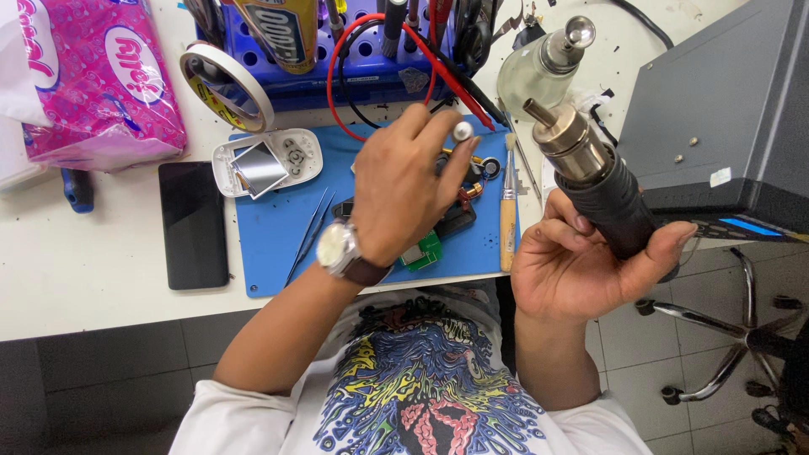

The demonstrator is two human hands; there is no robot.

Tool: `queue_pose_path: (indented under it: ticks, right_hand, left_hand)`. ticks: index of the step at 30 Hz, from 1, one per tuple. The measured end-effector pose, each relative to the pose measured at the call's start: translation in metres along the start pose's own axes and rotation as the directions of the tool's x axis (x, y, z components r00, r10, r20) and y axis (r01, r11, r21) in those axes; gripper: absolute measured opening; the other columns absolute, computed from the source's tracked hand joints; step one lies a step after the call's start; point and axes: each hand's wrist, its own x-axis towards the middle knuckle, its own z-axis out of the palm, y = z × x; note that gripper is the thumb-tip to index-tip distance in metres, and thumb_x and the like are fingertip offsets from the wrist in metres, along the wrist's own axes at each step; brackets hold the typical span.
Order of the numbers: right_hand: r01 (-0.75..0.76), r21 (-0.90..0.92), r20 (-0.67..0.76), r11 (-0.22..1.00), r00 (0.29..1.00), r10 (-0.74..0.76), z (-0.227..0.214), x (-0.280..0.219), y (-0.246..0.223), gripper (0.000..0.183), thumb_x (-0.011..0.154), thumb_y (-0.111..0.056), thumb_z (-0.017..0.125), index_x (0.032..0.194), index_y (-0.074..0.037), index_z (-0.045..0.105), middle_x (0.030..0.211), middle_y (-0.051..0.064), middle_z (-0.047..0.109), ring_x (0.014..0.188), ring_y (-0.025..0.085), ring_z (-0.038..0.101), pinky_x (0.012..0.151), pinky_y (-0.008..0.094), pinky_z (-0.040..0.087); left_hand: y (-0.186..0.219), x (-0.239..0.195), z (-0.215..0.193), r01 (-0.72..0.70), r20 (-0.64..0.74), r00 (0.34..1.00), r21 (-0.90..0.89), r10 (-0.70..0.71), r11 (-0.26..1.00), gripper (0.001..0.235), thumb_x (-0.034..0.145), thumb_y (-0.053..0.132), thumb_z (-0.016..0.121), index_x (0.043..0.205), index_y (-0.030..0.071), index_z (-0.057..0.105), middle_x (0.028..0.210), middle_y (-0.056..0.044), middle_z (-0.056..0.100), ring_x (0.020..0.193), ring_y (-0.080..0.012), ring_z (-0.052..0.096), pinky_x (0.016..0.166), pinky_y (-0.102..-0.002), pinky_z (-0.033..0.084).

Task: The person uses a hot air gun and tweezers to heat and reposition a small component on a green circuit board. They repeatedly apply heat to the same area while using tweezers to adjust the component's position.

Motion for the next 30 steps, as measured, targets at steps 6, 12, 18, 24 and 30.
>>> queue_pose_path:
  ticks: [6,12,18,24,30]
  right_hand:
    - [-0.029,-0.036,-0.024,0.999,0.999,0.028,-0.007,0.002,-0.007,0.063,0.098,-0.044,0.074,0.14,0.001,0.064,0.14,0.007,0.065,0.087,0.008,0.045,0.072,0.009,0.049]
    - [-0.043,-0.01,-0.032,0.999,0.999,0.042,-0.005,0.001,0.0,0.066,0.097,-0.042,0.076,0.143,0.002,0.061,0.142,0.009,0.062,0.087,0.009,0.048,0.071,0.009,0.05]
    - [-0.042,-0.046,-0.031,0.998,0.999,0.04,-0.007,0.0,0.0,0.064,0.097,-0.045,0.073,0.139,0.003,0.064,0.139,0.011,0.064,0.086,0.008,0.047,0.07,0.01,0.05]
    - [-0.033,-0.041,-0.054,0.999,0.998,0.031,-0.005,-0.003,0.003,0.055,0.097,-0.043,0.073,0.13,0.001,0.069,0.125,0.009,0.066,0.086,0.009,0.049,0.07,0.01,0.05]
    - [-0.038,-0.072,-0.076,0.997,0.997,0.033,-0.009,-0.003,0.0,0.047,0.096,-0.046,0.074,0.123,-0.008,0.074,0.118,0.007,0.066,0.085,0.009,0.052,0.068,0.009,0.05]
  left_hand:
    - [-0.016,-0.028,-0.085,0.123,0.163,0.986,-0.509,-0.045,0.852,0.019,0.105,0.015,0.06,0.118,0.003,0.054,0.122,-0.014,0.068,0.104,-0.0215,0.07,0.092,-0.035,0.058]
    - [-0.024,-0.052,-0.094,0.089,0.291,0.956,-0.427,0.044,0.9,0.044,0.114,0.018,0.042,0.154,0.0,0.038,0.1,-0.011,0.047,0.088,-0.0245,0.044,0.083,-0.038,0.041]
    - [-0.029,-0.066,-0.079,0.052,0.294,0.955,-0.302,0.041,0.952,0.027,0.102,0.026,0.068,0.114,0.003,0.059,0.101,-0.012,0.06,0.082,-0.0273,0.058,0.073,-0.039,0.045]
    - [-0.026,-0.079,-0.07,0.089,0.427,0.904,-0.255,0.029,0.963,0.031,0.106,0.018,0.057,0.132,0.001,0.053,0.108,-0.015,0.052,0.088,-0.0319,0.056,0.068,-0.044,0.046]
    - [-0.026,-0.079,-0.062,0.023,0.451,0.892,-0.112,0.03,0.993,0.024,0.107,0.028,0.06,0.101,0.005,0.055,0.09,-0.011,0.051,0.074,-0.0306,0.052,0.06,-0.045,0.041]
